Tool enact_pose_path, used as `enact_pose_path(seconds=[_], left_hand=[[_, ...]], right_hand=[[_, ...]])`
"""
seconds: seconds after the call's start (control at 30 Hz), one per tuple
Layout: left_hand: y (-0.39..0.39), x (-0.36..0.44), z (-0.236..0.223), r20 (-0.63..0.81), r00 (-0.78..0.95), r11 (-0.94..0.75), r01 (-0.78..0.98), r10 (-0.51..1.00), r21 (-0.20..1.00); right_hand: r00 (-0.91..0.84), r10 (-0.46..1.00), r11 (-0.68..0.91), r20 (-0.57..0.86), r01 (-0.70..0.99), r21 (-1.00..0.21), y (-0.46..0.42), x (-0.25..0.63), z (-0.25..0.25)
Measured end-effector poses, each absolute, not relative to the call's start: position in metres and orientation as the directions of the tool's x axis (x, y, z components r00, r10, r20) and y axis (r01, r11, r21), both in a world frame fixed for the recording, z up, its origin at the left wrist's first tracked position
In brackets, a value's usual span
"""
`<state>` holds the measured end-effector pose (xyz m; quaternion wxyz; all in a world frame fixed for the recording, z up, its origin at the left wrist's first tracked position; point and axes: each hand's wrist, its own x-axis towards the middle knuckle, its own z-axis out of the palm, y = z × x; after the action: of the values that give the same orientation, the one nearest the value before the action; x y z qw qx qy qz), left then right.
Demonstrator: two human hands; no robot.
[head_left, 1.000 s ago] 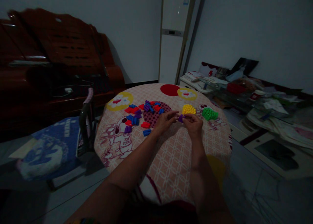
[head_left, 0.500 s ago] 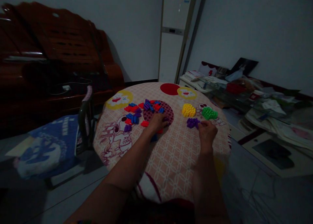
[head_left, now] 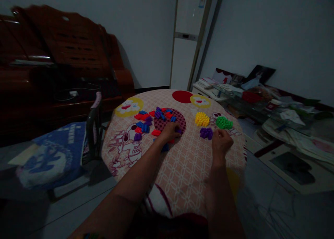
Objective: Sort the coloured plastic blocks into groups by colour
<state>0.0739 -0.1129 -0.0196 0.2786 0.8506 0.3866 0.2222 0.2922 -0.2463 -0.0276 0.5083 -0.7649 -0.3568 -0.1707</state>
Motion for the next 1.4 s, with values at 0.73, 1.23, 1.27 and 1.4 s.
enact_pose_path(seconds=[0.73, 1.23, 1.27, 1.4], left_hand=[[-0.136, 0.093, -0.017, 0.099, 0.651, 0.026, -0.179, 0.753, 0.984], [-0.131, 0.095, -0.026, 0.187, 0.681, -0.425, 0.200, 0.708, 0.883], [-0.131, 0.095, -0.025, 0.183, 0.691, -0.431, 0.204, 0.699, 0.879], [-0.129, 0.095, -0.027, 0.185, 0.634, -0.367, 0.167, 0.751, 0.915]], right_hand=[[0.608, 0.614, 0.276, 0.503, 0.432, -0.859, -0.220, 0.237, -0.033], [0.469, 0.822, 0.002, 0.322, 0.563, -0.826, -0.238, 0.264, -0.033], [0.421, 0.861, -0.005, 0.286, 0.569, -0.822, -0.239, 0.261, -0.032], [0.198, 0.972, -0.013, 0.130, 0.594, -0.804, -0.247, 0.253, -0.025]])
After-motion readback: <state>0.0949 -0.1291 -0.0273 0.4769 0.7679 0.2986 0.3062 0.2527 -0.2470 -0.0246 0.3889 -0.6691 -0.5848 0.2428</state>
